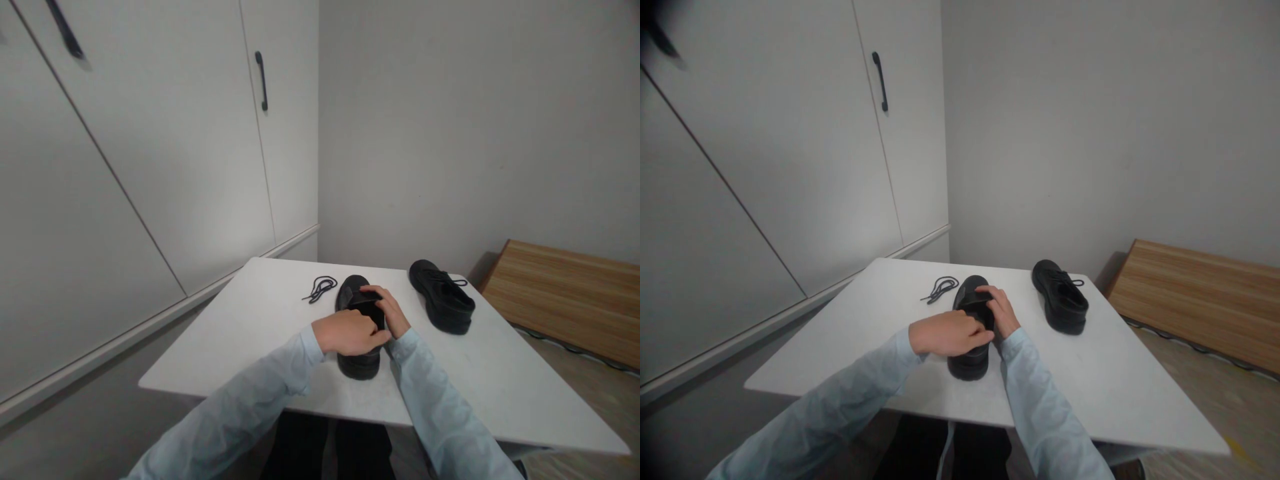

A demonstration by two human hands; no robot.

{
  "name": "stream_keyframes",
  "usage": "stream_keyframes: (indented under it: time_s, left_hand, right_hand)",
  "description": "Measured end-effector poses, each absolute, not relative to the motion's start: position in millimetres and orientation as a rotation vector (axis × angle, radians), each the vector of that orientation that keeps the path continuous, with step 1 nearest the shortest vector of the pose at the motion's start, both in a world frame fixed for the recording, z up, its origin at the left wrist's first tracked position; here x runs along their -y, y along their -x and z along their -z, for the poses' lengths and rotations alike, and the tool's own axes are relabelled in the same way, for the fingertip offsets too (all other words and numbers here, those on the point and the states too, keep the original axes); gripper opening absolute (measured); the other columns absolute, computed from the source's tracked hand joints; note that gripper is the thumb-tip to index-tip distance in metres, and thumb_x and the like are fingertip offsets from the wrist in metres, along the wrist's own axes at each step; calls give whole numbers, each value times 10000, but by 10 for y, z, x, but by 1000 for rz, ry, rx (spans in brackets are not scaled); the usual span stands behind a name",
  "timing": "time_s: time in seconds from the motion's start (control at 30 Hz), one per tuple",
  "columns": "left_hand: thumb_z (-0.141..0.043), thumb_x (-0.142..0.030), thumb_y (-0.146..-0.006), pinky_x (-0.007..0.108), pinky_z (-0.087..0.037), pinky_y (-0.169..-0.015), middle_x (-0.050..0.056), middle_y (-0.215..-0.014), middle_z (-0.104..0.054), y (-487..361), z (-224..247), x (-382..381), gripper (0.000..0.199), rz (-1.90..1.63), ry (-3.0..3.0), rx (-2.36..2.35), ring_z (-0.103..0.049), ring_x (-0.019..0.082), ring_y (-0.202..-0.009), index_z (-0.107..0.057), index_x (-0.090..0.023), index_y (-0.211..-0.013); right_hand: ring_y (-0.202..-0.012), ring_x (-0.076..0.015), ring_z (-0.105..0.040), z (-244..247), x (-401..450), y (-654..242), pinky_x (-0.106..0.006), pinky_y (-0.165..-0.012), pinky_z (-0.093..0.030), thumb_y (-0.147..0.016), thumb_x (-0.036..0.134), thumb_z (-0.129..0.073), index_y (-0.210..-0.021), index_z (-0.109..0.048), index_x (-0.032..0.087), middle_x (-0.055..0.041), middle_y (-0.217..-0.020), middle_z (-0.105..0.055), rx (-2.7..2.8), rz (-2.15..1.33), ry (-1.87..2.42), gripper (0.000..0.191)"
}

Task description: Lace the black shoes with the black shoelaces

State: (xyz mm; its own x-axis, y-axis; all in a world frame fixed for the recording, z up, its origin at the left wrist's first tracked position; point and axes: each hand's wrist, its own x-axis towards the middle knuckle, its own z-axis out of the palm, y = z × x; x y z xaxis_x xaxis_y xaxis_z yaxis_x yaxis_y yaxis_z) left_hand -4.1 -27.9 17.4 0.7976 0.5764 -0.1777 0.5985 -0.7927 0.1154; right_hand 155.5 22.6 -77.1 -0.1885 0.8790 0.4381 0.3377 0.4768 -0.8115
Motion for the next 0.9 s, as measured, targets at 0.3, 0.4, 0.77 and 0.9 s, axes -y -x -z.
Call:
stream_keyframes:
  time_s: [0.3, 0.4, 0.77, 0.9]
  left_hand:
    - [-550, -614, -708, 304, -478, -675, 149, -864, -686, 42, 38, 310, 561, 124, -2848, -1036, -651, 254, -796, -671, -95, -880]
    - [-557, -552, -728, 328, -486, -676, 167, -875, -689, 21, 36, 282, 510, 197, -2857, -1015, -655, 274, -805, -683, -80, -871]
    - [-578, -541, -710, 313, -487, -635, 164, -823, -699, -11, -24, 251, 481, 324, -2837, -957, -659, 271, -790, -707, -99, -848]
    - [-619, -531, -680, 283, -480, -615, 136, -790, -698, 12, 8, 252, 466, 213, -2834, -977, -657, 239, -745, -697, -107, -857]
  right_hand:
    - [-1085, -245, -477, 801, -242, -1552, -416, -997, -318, -759, 201, -361, -1053, -607, 238, -24, -1118, -609, 1750, -665, 1017, 386]
    - [-1087, -246, -476, 796, -247, -1556, -412, -996, -315, -752, 201, -368, -1051, -609, 238, -25, -1119, -610, 1764, -671, 1011, 386]
    - [-1084, -245, -483, 804, -233, -1541, -420, -995, -320, -760, 210, -368, -1039, -613, 243, -24, -1115, -615, 1760, -655, 1006, 373]
    - [-1086, -245, -481, 790, -241, -1547, -423, -999, -316, -762, 201, -362, -1049, -610, 246, -22, -1122, -612, 1774, -656, 1013, 382]
